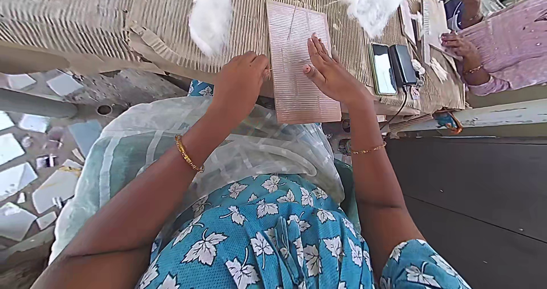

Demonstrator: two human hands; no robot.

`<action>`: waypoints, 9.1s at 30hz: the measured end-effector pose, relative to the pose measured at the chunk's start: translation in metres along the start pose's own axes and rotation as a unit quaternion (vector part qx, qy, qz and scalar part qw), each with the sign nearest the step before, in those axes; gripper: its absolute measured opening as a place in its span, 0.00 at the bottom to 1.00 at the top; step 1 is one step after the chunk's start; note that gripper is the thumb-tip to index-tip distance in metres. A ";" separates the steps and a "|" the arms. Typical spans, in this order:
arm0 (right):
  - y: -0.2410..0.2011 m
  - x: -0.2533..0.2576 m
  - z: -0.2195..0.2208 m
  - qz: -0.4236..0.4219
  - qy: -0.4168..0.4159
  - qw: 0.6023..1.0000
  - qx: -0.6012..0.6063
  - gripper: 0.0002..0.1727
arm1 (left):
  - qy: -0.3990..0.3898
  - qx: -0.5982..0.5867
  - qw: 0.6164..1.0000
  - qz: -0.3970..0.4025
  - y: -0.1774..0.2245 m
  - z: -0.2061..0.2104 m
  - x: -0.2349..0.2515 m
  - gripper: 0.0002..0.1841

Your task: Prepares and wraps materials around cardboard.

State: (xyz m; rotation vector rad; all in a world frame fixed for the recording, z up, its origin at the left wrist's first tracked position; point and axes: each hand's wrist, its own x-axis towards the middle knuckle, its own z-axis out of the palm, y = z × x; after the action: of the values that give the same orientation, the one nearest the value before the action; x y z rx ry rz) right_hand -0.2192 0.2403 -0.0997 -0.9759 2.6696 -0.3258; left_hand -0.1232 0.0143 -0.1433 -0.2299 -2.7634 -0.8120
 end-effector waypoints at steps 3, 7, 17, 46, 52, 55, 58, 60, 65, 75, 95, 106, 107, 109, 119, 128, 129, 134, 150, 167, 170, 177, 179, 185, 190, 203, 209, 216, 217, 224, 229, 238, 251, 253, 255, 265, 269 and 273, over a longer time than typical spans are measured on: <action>-0.001 0.025 0.012 0.013 -0.017 1.000 -0.021 0.53 | -0.009 0.006 1.000 -0.015 -0.001 0.002 0.001 0.13; -0.005 0.012 0.027 0.025 -0.017 0.999 -0.045 0.55 | -0.043 -0.032 0.997 -0.055 0.001 0.003 -0.009 0.12; -0.014 -0.077 0.024 0.035 -0.033 0.998 -0.028 0.58 | -0.084 -0.037 0.993 -0.070 0.014 -0.008 -0.027 0.14; -0.001 -0.048 -0.002 0.012 0.002 0.999 -0.050 0.55 | -0.045 -0.011 0.996 -0.072 0.012 -0.008 -0.017 0.14; 0.002 0.016 -0.002 0.056 -0.029 0.995 -0.075 0.52 | -0.023 0.027 0.998 -0.059 0.004 -0.005 -0.007 0.14; 0.003 0.019 0.013 0.067 -0.039 0.994 -0.077 0.53 | -0.033 0.026 0.996 -0.073 0.006 -0.006 -0.007 0.14; 0.004 0.002 0.019 0.067 -0.039 0.994 -0.077 0.53 | -0.064 0.002 0.994 -0.090 0.008 -0.006 -0.011 0.15; 0.003 -0.012 0.022 0.069 -0.046 0.993 -0.087 0.54 | -0.082 -0.014 0.992 -0.091 0.010 -0.005 -0.015 0.16; -0.001 -0.048 0.024 0.076 -0.061 0.990 -0.106 0.53 | -0.083 -0.019 0.994 -0.069 0.015 -0.002 -0.028 0.17; 0.000 -0.038 -0.001 0.060 -0.013 0.996 -0.069 0.51 | -0.037 0.005 0.997 -0.071 0.007 -0.007 -0.012 0.16; -0.017 -0.072 0.018 0.057 -0.055 0.994 -0.076 0.53 | -0.081 -0.047 0.993 -0.066 0.011 -0.007 -0.026 0.14; -0.028 -0.006 0.019 0.052 -0.046 0.994 -0.083 0.54 | -0.070 -0.001 0.993 -0.098 0.006 -0.007 -0.007 0.15; -0.028 -0.005 0.023 0.057 -0.049 0.994 -0.085 0.54 | -0.076 -0.003 0.992 -0.103 0.006 -0.007 -0.008 0.14; -0.027 -0.010 0.029 0.054 -0.045 0.994 -0.086 0.55 | -0.090 -0.014 0.989 -0.114 0.006 -0.007 -0.010 0.14; -0.040 -0.073 0.022 0.048 -0.056 0.995 -0.065 0.50 | -0.124 -0.057 0.986 -0.100 0.009 -0.007 -0.024 0.17; -0.008 -0.029 0.007 0.079 -0.015 0.995 -0.063 0.54 | -0.092 -0.005 0.990 -0.102 0.009 -0.008 -0.010 0.17; -0.008 -0.023 0.008 0.079 -0.021 0.995 -0.061 0.53 | -0.089 -0.002 0.991 -0.102 0.008 -0.007 -0.009 0.17; -0.010 -0.019 0.028 0.074 -0.036 0.995 -0.061 0.54 | -0.098 -0.003 0.989 -0.111 0.010 -0.004 -0.009 0.17; -0.006 -0.031 0.017 0.072 -0.002 0.996 -0.061 0.54 | -0.093 -0.005 0.991 -0.093 0.011 -0.005 -0.017 0.17; 0.001 -0.080 0.036 0.043 0.005 0.999 -0.033 0.57 | -0.102 -0.010 0.990 -0.099 0.009 0.000 -0.021 0.16; 0.000 -0.071 0.025 0.034 0.029 0.998 -0.032 0.57 | -0.098 0.003 0.988 -0.119 0.011 -0.002 -0.018 0.17; -0.010 -0.012 0.012 0.059 -0.022 0.997 -0.053 0.54 | -0.116 0.032 0.979 -0.162 0.021 -0.009 -0.006 0.18; -0.013 -0.007 0.019 0.072 -0.036 0.995 -0.060 0.54 | -0.111 0.031 0.980 -0.160 0.020 -0.008 -0.008 0.18; -0.012 -0.029 0.029 0.075 -0.043 0.993 -0.076 0.54 | -0.170 -0.050 0.977 -0.122 0.015 -0.008 -0.016 0.20; -0.027 -0.075 0.022 0.065 -0.044 0.996 -0.049 0.49 | -0.168 -0.064 0.978 -0.101 0.018 -0.003 -0.022 0.17; -0.003 -0.049 0.009 0.062 0.023 0.997 -0.047 0.52 | -0.066 0.001 0.992 -0.104 0.011 -0.008 -0.019 0.17; 0.000 -0.020 0.025 0.058 -0.005 0.995 -0.081 0.52 | -0.087 0.009 0.990 -0.112 0.013 -0.006 -0.019 0.17; -0.002 -0.049 0.027 0.070 -0.021 0.994 -0.086 0.51 | -0.098 0.010 0.991 -0.095 0.015 -0.003 -0.028 0.16; -0.002 -0.055 0.026 0.068 -0.020 0.994 -0.089 0.51 | -0.098 0.009 0.991 -0.090 0.014 -0.002 -0.029 0.16; -0.004 -0.067 0.019 0.059 -0.001 0.995 -0.077 0.52 | -0.096 0.007 0.991 -0.097 0.014 -0.004 -0.031 0.17; -0.009 -0.027 0.016 0.043 0.000 0.997 -0.065 0.51 | -0.098 0.013 0.989 -0.110 0.013 -0.009 -0.022 0.17; -0.009 -0.032 0.031 0.040 -0.032 0.995 -0.085 0.53 | -0.120 -0.009 0.987 -0.110 0.012 -0.005 -0.022 0.18; -0.023 -0.025 0.020 0.010 -0.016 0.996 -0.083 0.54 | -0.129 0.017 0.985 -0.116 0.017 -0.011 -0.015 0.18; -0.022 -0.014 0.025 0.015 -0.024 0.996 -0.089 0.53 | -0.139 0.029 0.982 -0.125 0.016 -0.012 -0.009 0.18; -0.023 -0.013 0.028 0.026 -0.035 0.995 -0.092 0.53 | -0.150 0.028 0.980 -0.131 0.017 -0.012 -0.008 0.18; -0.021 -0.066 0.024 0.035 -0.034 0.996 -0.077 0.54 | -0.148 0.023 0.983 -0.109 0.021 -0.011 -0.021 0.17; -0.006 -0.048 0.015 0.048 -0.012 0.996 -0.074 0.53 | -0.161 0.034 0.978 -0.130 0.024 -0.013 -0.016 0.18; -0.002 -0.023 0.013 0.061 -0.028 0.995 -0.079 0.52 | -0.167 0.037 0.976 -0.135 0.024 -0.011 -0.012 0.18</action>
State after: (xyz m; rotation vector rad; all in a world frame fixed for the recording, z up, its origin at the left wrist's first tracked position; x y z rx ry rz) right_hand -0.1962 0.2523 -0.1072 -0.8462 2.7217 -0.0609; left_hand -0.1040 0.0272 -0.1251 0.0316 -3.1863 -0.7913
